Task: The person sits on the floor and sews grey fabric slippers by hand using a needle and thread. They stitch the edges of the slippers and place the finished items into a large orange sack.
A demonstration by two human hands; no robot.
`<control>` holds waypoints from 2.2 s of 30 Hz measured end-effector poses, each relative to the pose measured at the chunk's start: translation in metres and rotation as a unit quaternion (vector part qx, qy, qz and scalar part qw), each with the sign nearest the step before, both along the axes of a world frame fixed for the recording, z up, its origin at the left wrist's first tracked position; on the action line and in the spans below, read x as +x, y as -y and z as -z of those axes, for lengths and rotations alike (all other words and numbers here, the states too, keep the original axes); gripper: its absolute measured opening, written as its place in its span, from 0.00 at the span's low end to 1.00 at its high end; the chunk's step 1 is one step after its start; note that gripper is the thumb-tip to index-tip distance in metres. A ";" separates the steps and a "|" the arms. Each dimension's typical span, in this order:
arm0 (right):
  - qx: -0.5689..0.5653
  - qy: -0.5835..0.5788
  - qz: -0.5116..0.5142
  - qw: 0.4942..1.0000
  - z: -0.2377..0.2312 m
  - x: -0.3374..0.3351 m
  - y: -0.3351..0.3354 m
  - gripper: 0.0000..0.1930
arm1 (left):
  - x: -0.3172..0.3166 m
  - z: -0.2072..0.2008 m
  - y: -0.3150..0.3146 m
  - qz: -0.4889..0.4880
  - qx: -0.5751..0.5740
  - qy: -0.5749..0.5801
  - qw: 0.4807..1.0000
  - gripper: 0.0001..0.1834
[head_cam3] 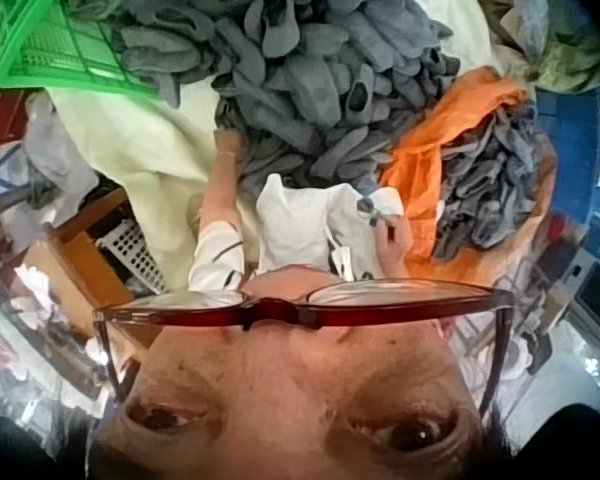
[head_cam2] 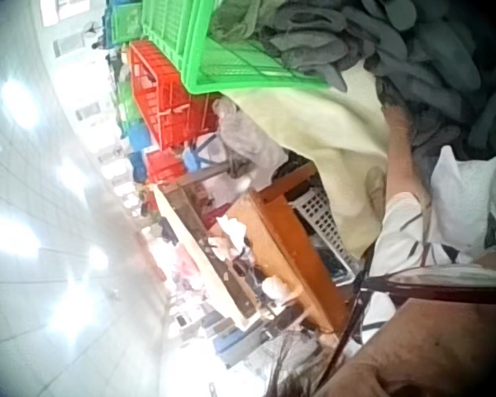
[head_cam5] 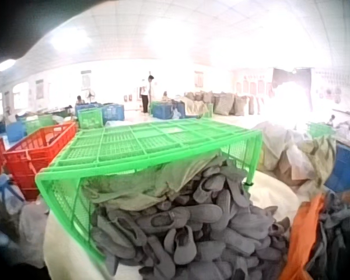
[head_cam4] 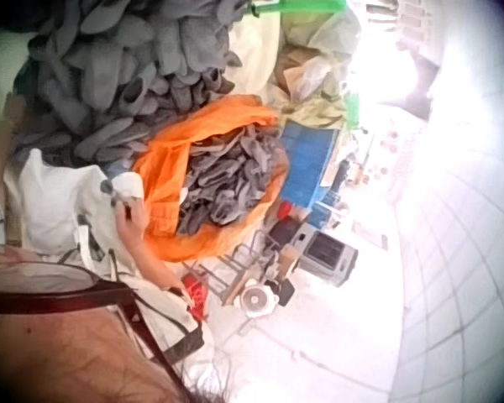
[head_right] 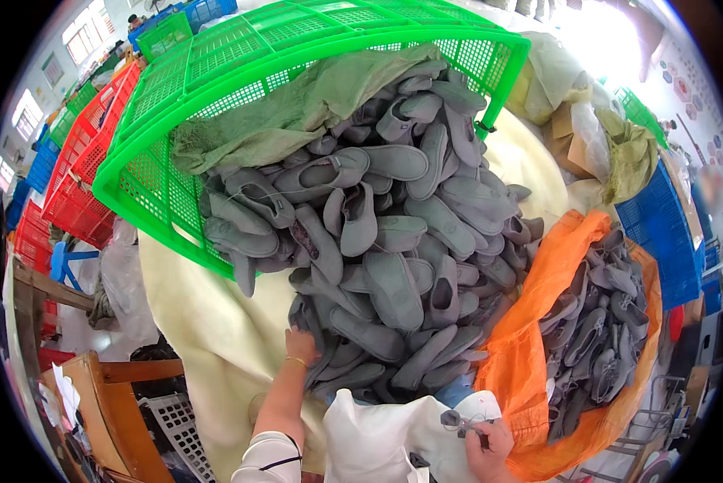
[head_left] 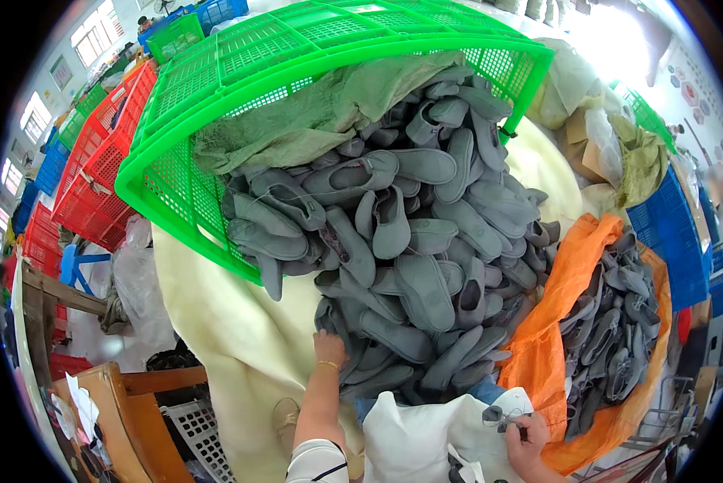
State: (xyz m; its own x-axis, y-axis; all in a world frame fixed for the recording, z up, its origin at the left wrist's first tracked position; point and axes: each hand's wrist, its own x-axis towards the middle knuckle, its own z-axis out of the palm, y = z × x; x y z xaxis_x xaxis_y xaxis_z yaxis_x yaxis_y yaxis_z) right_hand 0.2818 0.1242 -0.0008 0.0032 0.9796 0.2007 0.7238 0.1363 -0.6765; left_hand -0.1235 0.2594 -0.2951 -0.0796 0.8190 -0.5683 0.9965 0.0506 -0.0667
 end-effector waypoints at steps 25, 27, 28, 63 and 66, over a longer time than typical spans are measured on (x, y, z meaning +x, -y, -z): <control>0.064 -0.239 -0.328 0.912 -0.112 -0.061 0.091 0.08 | 0.137 -0.358 0.258 -0.432 0.014 0.884 0.181 0.14; 0.055 -0.234 -0.309 0.920 -0.115 -0.065 0.092 0.08 | 0.153 -0.366 0.272 -0.451 -0.016 0.879 0.156 0.10; 0.037 -0.257 -0.290 0.921 -0.114 -0.066 0.093 0.08 | 0.161 -0.370 0.278 -0.462 -0.015 0.873 0.158 0.08; -0.195 -0.247 -0.158 0.936 -0.064 -0.036 0.024 0.10 | 0.223 -0.328 0.311 -0.617 0.122 0.723 0.286 0.10; -0.294 -0.320 -0.132 0.891 -0.069 0.006 0.039 0.11 | 0.221 -0.334 0.303 -0.649 0.124 0.699 0.276 0.13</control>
